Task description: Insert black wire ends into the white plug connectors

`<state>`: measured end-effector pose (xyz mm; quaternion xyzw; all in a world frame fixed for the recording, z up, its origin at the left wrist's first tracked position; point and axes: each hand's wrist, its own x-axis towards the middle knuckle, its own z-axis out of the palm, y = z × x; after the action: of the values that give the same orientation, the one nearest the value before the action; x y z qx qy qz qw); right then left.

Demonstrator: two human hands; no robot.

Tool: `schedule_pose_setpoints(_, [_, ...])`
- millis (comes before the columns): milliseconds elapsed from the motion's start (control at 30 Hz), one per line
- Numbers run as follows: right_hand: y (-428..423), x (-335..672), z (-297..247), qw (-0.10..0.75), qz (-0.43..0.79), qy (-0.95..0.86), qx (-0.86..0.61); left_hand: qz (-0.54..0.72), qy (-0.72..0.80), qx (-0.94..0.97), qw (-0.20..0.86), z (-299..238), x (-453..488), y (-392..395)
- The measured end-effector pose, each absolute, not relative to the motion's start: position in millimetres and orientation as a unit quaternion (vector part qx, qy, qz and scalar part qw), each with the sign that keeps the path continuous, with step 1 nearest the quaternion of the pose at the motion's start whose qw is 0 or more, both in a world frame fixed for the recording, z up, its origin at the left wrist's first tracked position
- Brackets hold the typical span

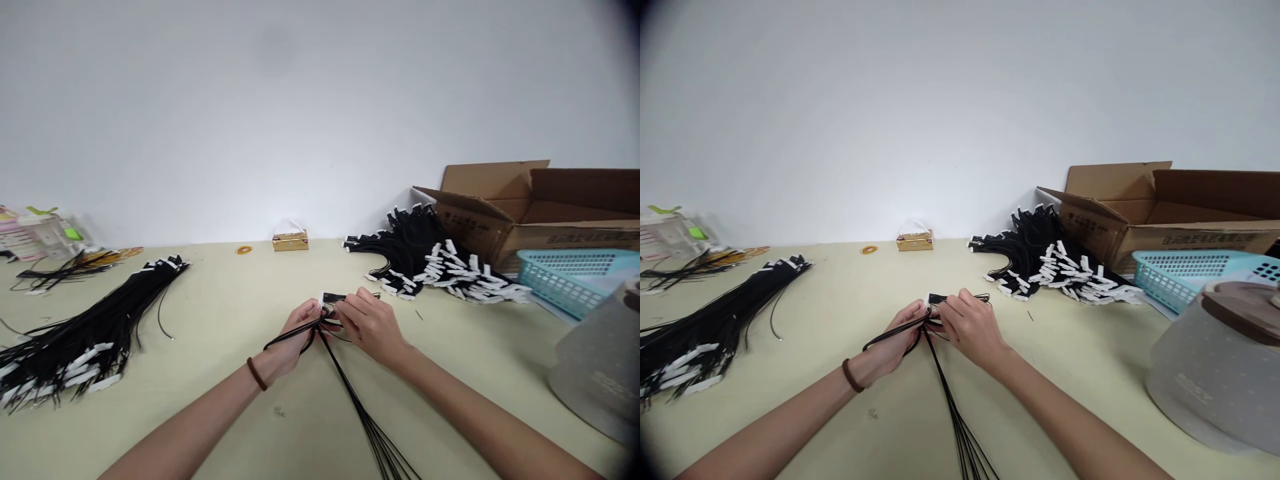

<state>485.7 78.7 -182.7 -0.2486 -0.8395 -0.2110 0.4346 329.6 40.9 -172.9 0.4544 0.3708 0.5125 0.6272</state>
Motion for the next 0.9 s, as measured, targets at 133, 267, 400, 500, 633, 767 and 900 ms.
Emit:
schedule_pose_setpoints(133, [79, 485, -184, 0.432, -0.2, -0.843, -0.25, 0.519, 0.378, 0.452, 0.62, -171, 331, 40])
schedule_pose_setpoints(267, [80, 486, -185, 0.429, -0.193, -0.847, -0.246, 0.518, 0.376, 0.458, 0.617, -171, 330, 40])
schedule_pose_setpoints(400, [81, 486, -185, 0.428, -0.194, -0.847, -0.249, 0.522, 0.364, 0.466, 0.615, -174, 329, 41])
schedule_pose_setpoints(500, [83, 485, -186, 0.426, -0.189, -0.848, -0.252, 0.517, 0.356, 0.461, 0.627, -178, 328, 43])
schedule_pose_setpoints(633, [86, 486, -187, 0.448, -0.171, -0.844, -0.24, 0.501, 0.372, 0.418, 0.661, -180, 327, 46])
schedule_pose_setpoints(767, [86, 486, -186, 0.466, -0.233, -0.832, -0.189, 0.526, 0.371, 0.365, 0.673, -180, 324, 50])
schedule_pose_setpoints(900, [86, 485, -188, 0.427, -0.268, -0.857, -0.109, 0.563, 0.37, 0.336, 0.658, -180, 323, 51])
